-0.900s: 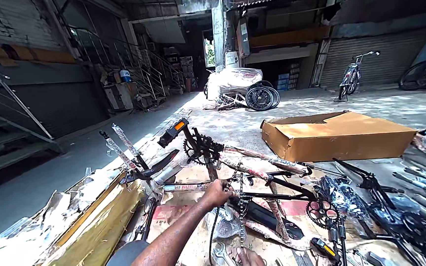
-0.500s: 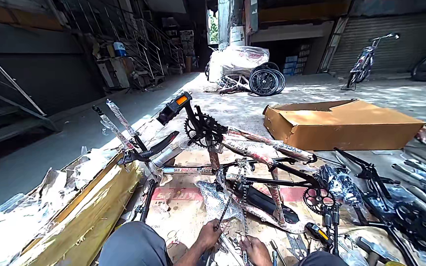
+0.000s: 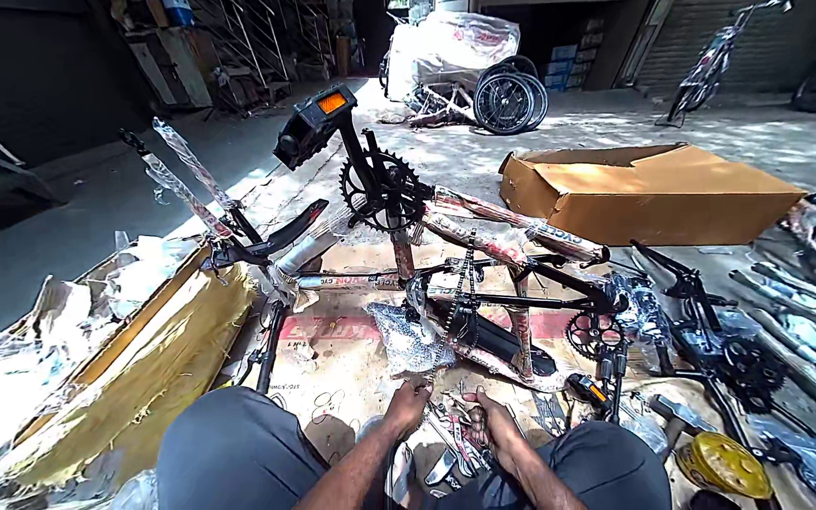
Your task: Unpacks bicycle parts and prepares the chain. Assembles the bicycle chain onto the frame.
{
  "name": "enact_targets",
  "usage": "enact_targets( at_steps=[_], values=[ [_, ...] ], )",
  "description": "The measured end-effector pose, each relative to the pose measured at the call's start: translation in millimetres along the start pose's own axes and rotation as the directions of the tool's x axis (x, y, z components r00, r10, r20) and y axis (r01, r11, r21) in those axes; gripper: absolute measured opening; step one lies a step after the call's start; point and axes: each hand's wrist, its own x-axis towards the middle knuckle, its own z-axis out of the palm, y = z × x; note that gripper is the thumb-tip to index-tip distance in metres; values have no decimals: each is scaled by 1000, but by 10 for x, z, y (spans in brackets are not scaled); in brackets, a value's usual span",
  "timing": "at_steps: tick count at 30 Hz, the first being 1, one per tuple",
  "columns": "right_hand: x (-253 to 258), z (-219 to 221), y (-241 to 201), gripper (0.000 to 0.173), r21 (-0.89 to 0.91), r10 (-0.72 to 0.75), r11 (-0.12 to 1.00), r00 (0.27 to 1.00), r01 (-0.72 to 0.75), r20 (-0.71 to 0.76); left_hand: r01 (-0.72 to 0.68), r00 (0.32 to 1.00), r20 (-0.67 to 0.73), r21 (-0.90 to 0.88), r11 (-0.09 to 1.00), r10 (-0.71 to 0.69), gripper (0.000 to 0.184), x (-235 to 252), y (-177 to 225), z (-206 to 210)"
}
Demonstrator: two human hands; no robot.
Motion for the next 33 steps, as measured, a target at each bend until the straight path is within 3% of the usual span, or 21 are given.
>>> enact_targets(
  at_steps=[2, 5, 8, 11, 13, 20, 25, 28, 31, 33],
  values=[
    [-8, -12, -57, 57, 196, 73, 977, 995, -84, 64, 17, 1000, 4, 102, 995, -18, 45, 3, -28, 17],
    [15, -43, -103, 69, 398, 26, 913, 987, -89, 161, 2, 999, -51, 178, 984, 7, 37, -111, 153, 77],
    [-15, -30, -169, 74, 490, -22, 869, 983, -70, 180, -155, 976, -122, 178, 972, 178, 25, -287, 462, 188],
    [-48, -7, -202, 76, 531, -47, 845, 982, -59, 184, -325, 933, -60, 273, 905, 354, 28, -424, 616, 347],
    [-70, 12, -204, 77, 549, -59, 833, 977, -65, 205, -329, 933, -13, 370, 869, 359, 30, -482, 662, 426],
    [-29, -30, -107, 69, 560, -42, 820, 963, -120, 268, -313, 940, 8, 423, 850, 342, 26, -443, 602, 445],
    [-6, 27, -103, 41, 311, 85, 945, 993, -105, 75, -275, 956, 22, 406, 872, 291, 27, -420, 664, 362],
    [46, 10, -4, 24, 191, 87, 976, 992, -104, 95, -285, 956, 98, 524, 803, 276, 27, -427, 691, 290],
    [82, -26, 36, 17, 180, 146, 970, 984, -163, 105, -323, 944, 149, 597, 734, 294, 28, -396, 628, 279],
    [79, -44, 33, 15, 211, 159, 961, 982, -177, 101, -337, 938, 130, 561, 756, 322, 27, -353, 556, 277]
  ],
)
